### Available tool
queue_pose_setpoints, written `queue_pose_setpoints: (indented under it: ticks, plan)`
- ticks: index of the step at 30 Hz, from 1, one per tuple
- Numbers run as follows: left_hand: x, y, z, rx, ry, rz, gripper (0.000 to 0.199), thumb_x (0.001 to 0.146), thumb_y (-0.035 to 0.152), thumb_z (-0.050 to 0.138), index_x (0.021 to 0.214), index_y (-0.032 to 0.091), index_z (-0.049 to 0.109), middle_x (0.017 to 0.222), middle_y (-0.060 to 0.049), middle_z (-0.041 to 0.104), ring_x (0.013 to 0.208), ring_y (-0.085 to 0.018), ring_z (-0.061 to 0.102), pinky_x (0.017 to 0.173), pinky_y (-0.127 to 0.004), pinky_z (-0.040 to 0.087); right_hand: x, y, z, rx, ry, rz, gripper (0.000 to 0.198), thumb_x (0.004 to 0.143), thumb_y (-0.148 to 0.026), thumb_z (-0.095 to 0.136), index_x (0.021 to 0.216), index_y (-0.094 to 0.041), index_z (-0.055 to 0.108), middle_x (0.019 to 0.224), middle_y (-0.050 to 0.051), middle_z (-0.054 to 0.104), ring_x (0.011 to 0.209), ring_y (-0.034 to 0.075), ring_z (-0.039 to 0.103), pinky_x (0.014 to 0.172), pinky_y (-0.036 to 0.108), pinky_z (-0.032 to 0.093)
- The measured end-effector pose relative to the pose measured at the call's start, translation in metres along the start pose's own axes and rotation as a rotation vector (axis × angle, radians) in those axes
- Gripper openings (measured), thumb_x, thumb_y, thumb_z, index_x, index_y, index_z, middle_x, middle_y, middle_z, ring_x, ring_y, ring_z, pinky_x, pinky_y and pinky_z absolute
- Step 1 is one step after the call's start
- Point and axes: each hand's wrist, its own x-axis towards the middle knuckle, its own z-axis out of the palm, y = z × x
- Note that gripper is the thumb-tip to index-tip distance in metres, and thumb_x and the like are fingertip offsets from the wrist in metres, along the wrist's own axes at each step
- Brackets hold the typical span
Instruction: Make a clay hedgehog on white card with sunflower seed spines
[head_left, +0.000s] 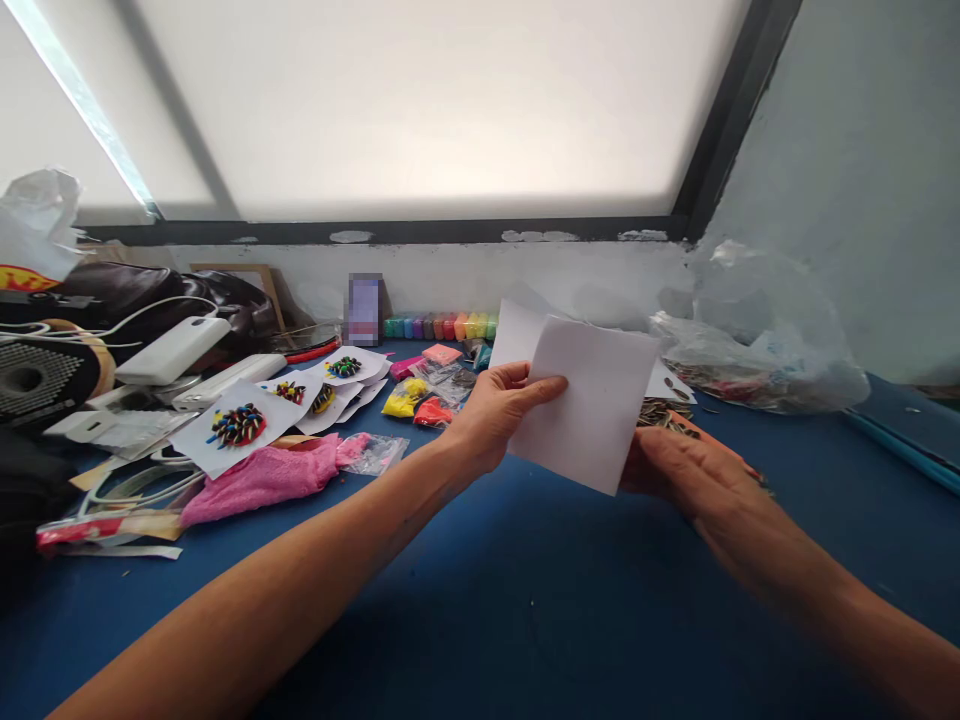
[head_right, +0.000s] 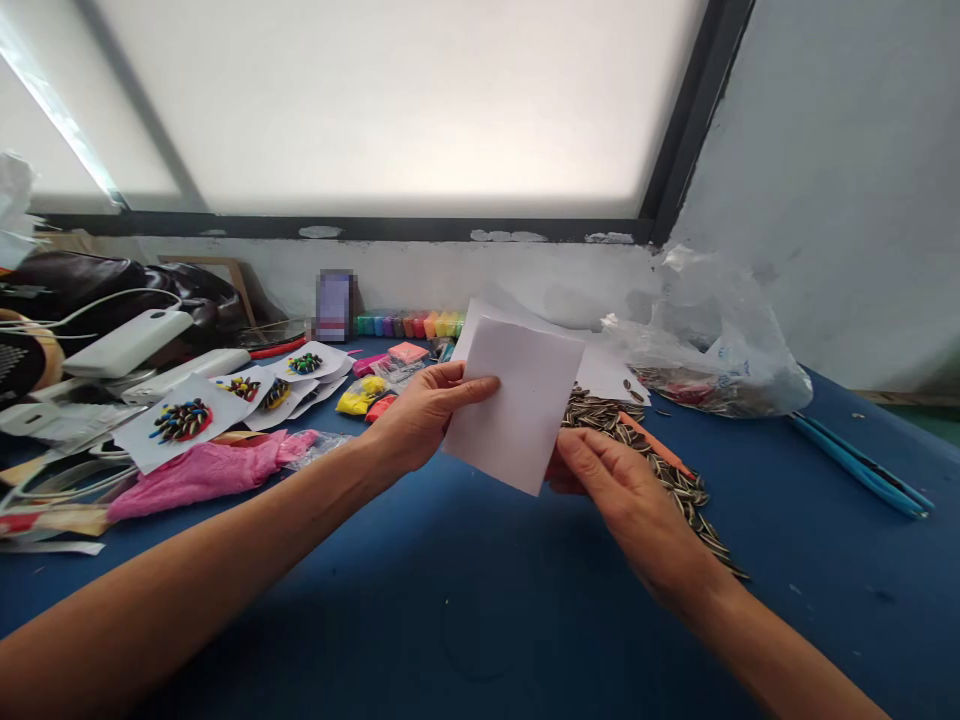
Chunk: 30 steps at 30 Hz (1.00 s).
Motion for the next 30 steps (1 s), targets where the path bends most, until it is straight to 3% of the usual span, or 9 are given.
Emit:
queue_pose_setpoints:
  ticks: [4,10,15,19,23,30]
  plan:
    - [-0.002,-0.003,0.004,-0.074,0.006,-0.024,0.026,0.069,0.028,0.079,0.090,0.015,0.070,0.088,-0.006,0.071,0.072,-0.016,0.063,0.067,-0.029,0.050,-0.004,0.000,0.006,-0.040,-0.036,0.055,0.047,0.086,-0.062,0.054,0.092,-0.019,0.072,0.091,0.006,0.072,0.084,0.022,0.066,0.088,0.041,0.052]
    - [0.003,-0.004,-0.008,0.016,-0.168,-0.142,0.032,0.075,0.042,0.076,0.086,0.012,0.072,0.085,-0.008,0.070,0.076,-0.016,0.065,0.067,-0.026,0.050,-0.006,-0.007,0.005,0.027,0.040,0.098,0.043,0.082,-0.060,0.061,0.081,-0.018,0.071,0.083,0.005,0.070,0.079,0.020,0.063,0.081,0.033,0.053]
    - [0.006,-0.010,-0.012,0.088,-0.154,-0.140,0.030,0.077,0.039,0.074,0.077,0.009,0.069,0.075,-0.007,0.067,0.065,-0.012,0.061,0.059,-0.022,0.045,-0.005,-0.006,0.006,0.142,0.076,0.157,0.036,0.075,-0.056,0.069,0.078,-0.021,0.071,0.081,0.004,0.070,0.074,0.019,0.062,0.072,0.032,0.055]
    - [0.005,-0.011,-0.012,0.137,-0.112,-0.095,0.033,0.077,0.042,0.072,0.076,0.009,0.068,0.068,-0.005,0.064,0.055,-0.010,0.054,0.051,-0.022,0.037,-0.005,-0.004,0.006,0.070,0.032,0.188,0.045,0.072,-0.063,0.069,0.074,-0.018,0.071,0.072,0.006,0.070,0.066,0.018,0.061,0.061,0.029,0.052]
    - [0.004,-0.012,-0.012,0.140,-0.132,-0.031,0.038,0.074,0.047,0.074,0.079,0.009,0.068,0.073,-0.006,0.065,0.060,-0.011,0.057,0.053,-0.021,0.039,-0.005,-0.002,0.007,0.016,-0.003,0.150,0.042,0.075,-0.060,0.069,0.070,-0.018,0.068,0.064,0.003,0.068,0.058,0.013,0.057,0.057,0.025,0.048]
    - [0.001,-0.014,-0.009,0.090,-0.200,-0.063,0.047,0.065,0.048,0.082,0.087,0.008,0.071,0.081,-0.009,0.069,0.068,-0.015,0.062,0.062,-0.025,0.048,-0.007,-0.002,0.010,-0.030,0.030,0.070,0.042,0.075,-0.060,0.069,0.064,-0.020,0.068,0.059,0.002,0.066,0.056,0.012,0.056,0.057,0.024,0.047]
